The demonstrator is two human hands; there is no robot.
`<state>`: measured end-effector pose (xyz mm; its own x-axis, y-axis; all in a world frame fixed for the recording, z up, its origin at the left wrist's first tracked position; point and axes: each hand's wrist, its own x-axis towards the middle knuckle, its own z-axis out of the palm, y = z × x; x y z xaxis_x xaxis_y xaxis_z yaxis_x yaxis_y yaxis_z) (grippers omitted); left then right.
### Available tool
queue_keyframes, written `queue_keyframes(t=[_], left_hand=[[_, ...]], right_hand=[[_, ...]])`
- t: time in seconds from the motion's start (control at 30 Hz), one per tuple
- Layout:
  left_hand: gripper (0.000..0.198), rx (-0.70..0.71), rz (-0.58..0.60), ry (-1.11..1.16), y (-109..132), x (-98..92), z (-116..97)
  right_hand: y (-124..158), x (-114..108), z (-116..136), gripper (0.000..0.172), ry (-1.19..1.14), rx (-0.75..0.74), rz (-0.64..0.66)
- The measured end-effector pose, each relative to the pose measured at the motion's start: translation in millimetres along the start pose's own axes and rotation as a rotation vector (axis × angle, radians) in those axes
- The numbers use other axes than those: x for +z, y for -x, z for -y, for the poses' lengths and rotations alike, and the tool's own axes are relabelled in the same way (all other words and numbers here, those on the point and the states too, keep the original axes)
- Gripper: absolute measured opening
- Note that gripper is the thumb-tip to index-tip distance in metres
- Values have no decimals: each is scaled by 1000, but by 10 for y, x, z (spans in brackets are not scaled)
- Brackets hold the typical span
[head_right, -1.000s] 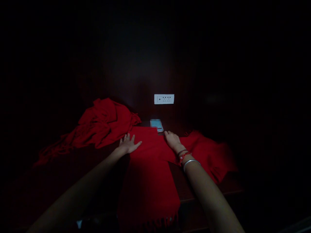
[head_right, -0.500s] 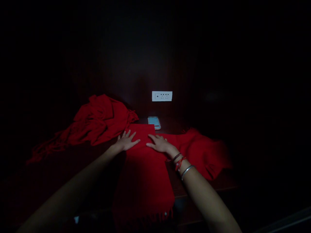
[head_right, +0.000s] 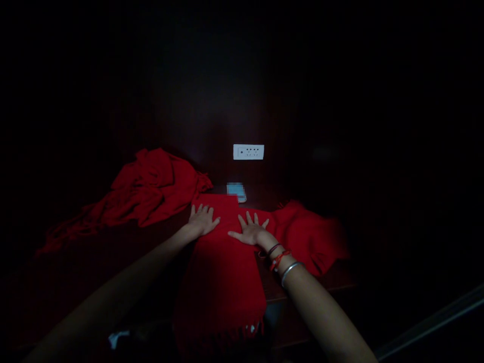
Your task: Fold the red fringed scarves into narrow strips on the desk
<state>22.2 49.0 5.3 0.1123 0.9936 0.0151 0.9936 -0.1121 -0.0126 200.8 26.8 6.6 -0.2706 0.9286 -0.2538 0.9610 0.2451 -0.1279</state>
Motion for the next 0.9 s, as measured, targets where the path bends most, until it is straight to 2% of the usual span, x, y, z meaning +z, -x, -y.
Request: queue_keyframes(t=[0.07,0.13,0.2,0.3,0.47,0.53,0.63,0.73,0.9], left_hand=[[59,103,-6,60,-81,30,-12],[62,147,56,118,-171,66,27],[70,119,74,128,-246,102,98],[73,93,14,102,-281,142,195],[52,14,-208,1,-50,102,224],[53,33,-233,-24,101,65,213],[68,40,-67,40,283,42,201],[77,35,78,109,346,69,195],[79,25,61,109,322,110,180]], right_hand=[[19,19,-7,79,3,-1,-15],[28,44,-23,80,14,-15,-36],[36,67,-46,80,28,-29,-62],[48,82,-71,82,30,-31,-74],[50,65,-64,82,17,-13,-67],[50,55,-60,82,10,-18,-63],[57,42,-64,83,-10,-31,-58],[57,14,-63,83,-37,-30,-96],[-34,-136,20,58,-83,84,-216]])
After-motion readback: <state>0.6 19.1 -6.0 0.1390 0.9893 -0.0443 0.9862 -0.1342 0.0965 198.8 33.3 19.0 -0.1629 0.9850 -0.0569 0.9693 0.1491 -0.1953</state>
